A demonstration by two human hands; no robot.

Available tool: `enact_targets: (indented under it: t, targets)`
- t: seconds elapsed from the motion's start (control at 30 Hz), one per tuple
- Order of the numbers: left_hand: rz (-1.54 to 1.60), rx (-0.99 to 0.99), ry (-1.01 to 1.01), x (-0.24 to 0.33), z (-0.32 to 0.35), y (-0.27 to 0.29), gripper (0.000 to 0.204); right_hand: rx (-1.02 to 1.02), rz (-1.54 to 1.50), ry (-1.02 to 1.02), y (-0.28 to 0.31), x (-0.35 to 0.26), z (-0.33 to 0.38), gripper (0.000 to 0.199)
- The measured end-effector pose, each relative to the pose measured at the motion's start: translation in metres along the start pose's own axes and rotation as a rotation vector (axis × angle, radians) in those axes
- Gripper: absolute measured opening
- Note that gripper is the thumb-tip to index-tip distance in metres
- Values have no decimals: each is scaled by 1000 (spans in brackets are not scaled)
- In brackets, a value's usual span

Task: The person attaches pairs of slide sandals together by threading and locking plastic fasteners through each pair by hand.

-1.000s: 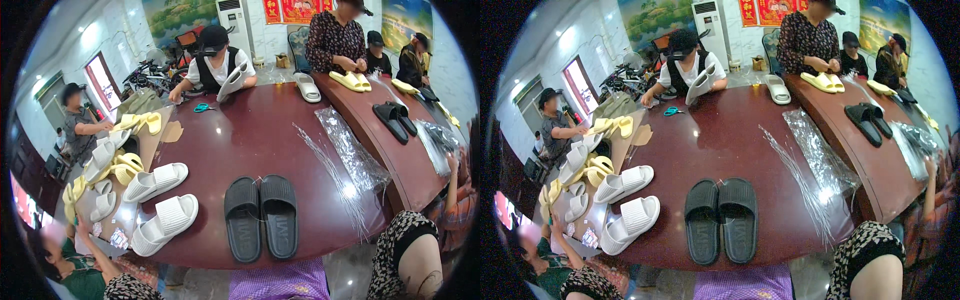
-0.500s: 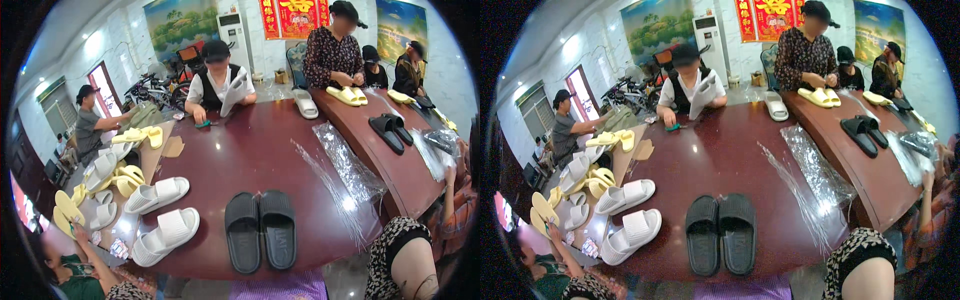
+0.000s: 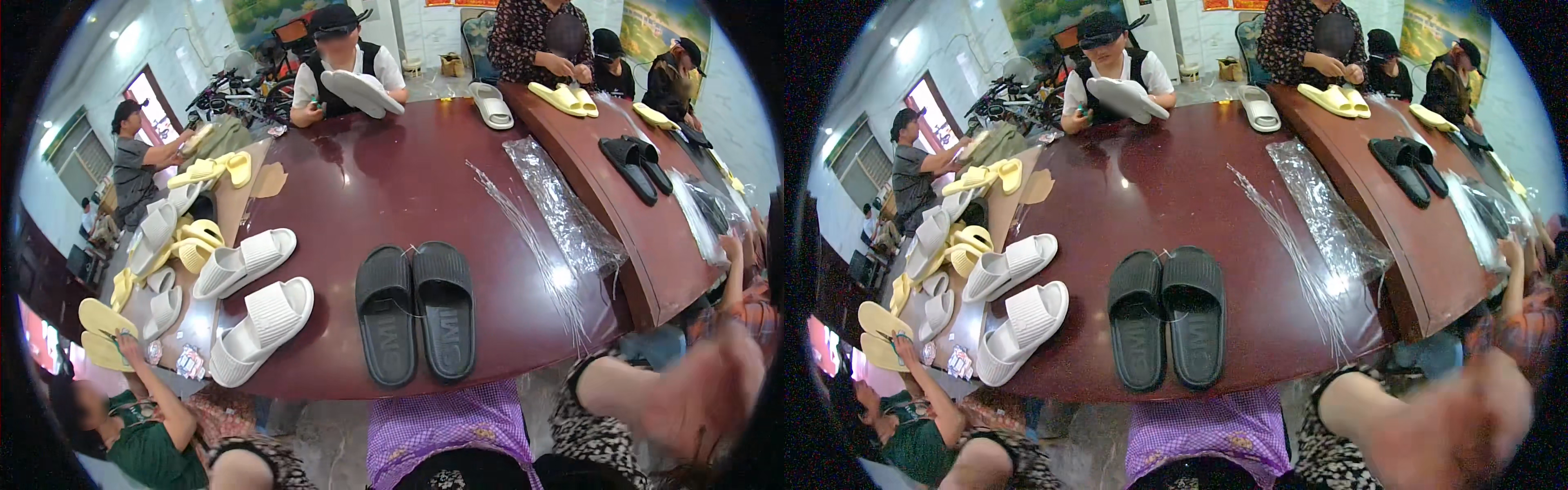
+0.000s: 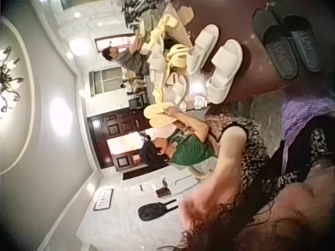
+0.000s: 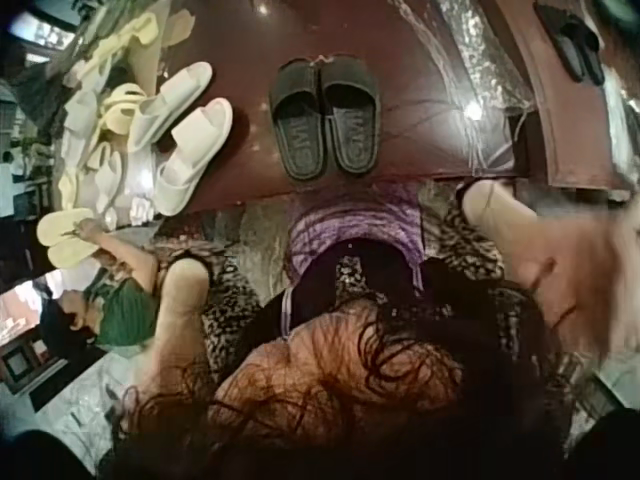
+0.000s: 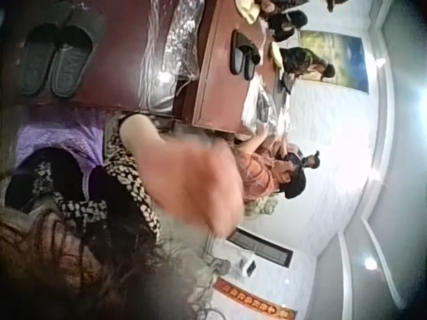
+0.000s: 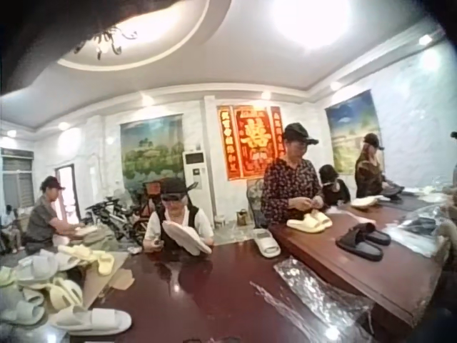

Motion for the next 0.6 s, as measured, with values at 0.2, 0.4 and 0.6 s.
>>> enact_targets:
  t: [0.2, 0.4, 0.6]
  targets:
    - [14, -154, 298, 37, 32, -23, 26, -1416, 114, -967, 2, 94, 198, 19]
    - [-587, -488, 353, -40, 119, -10, 22, -1888, 473, -930, -6, 124, 287, 35]
    - [-912, -234, 388, -104, 109, 53, 29, -1895, 801, -708, -22, 144, 312, 40]
Point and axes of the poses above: each hand's wrist, its own z-axis away from the middle knuckle, its own y-axis out of the back of the hand, x = y × z, the point moved 3 cm from there along -z, towards the middle knuckle, and after that the axes turned 10 degrees about -x, right-handed, at the moved point
